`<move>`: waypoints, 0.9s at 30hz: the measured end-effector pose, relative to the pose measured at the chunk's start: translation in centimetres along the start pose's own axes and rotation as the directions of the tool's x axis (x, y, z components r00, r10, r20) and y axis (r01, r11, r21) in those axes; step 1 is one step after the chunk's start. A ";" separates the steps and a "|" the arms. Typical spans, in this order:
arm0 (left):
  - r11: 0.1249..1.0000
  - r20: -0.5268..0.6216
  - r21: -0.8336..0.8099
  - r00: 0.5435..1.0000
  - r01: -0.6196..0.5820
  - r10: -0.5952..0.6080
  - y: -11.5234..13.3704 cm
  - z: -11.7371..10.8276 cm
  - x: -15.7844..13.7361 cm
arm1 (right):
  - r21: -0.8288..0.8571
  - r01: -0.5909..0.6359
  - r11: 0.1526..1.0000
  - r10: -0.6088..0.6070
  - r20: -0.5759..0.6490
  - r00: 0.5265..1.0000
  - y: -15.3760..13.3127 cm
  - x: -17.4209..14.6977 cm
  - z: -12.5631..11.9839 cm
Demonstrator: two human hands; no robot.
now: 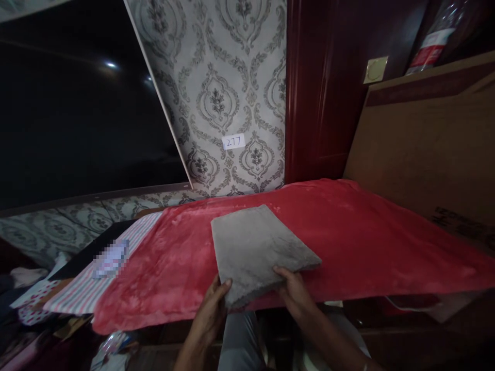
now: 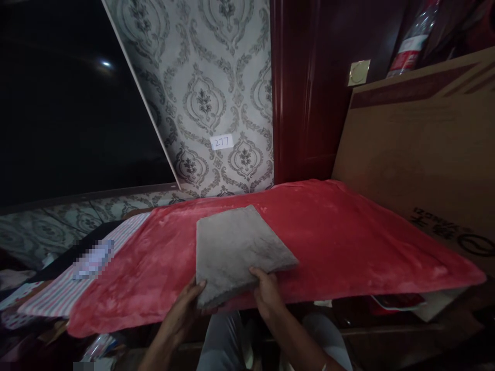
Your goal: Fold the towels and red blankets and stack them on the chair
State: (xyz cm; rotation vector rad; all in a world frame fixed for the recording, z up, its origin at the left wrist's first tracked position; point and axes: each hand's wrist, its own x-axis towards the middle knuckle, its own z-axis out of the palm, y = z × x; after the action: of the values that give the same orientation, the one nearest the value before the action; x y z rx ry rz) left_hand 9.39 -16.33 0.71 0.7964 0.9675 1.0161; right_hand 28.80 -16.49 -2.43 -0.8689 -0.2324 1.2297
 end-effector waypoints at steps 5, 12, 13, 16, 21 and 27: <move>0.986 -0.052 0.167 0.999 0.007 0.001 -0.6 -3.0 1.4 | -0.170 0.088 0.982 -0.074 0.085 0.994 -5.5 0.4 -3.1; 0.919 0.085 0.352 0.984 -0.176 0.156 1.7 -2.1 2.1 | -0.311 -0.020 0.950 -0.016 -0.112 0.994 -11.9 0.5 -10.8; 0.909 0.108 0.371 0.981 -0.188 0.159 2.2 -1.4 2.3 | -0.325 -0.026 0.945 -0.020 -0.137 0.990 -12.6 0.2 -11.4; 0.869 0.183 0.426 0.965 -0.250 0.188 3.3 1.0 4.0 | -0.387 0.015 0.922 -0.079 -0.150 0.985 -14.6 -1.2 -12.1; 0.737 0.318 0.546 0.912 -0.398 0.258 4.5 6.1 9.2 | -0.511 0.146 0.847 -0.200 -0.051 0.978 -17.9 -3.5 -10.9; 0.643 0.694 0.442 0.693 -0.625 0.197 8.2 15.0 11.7 | -0.619 0.297 0.727 -0.274 0.135 0.952 -21.5 -5.8 -7.4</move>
State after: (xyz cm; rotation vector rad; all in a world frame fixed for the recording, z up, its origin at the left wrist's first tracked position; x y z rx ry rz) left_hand 23.06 -4.16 10.31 1.9158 0.5515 0.7142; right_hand 46.64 -26.45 9.08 -1.3388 -0.8216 0.8673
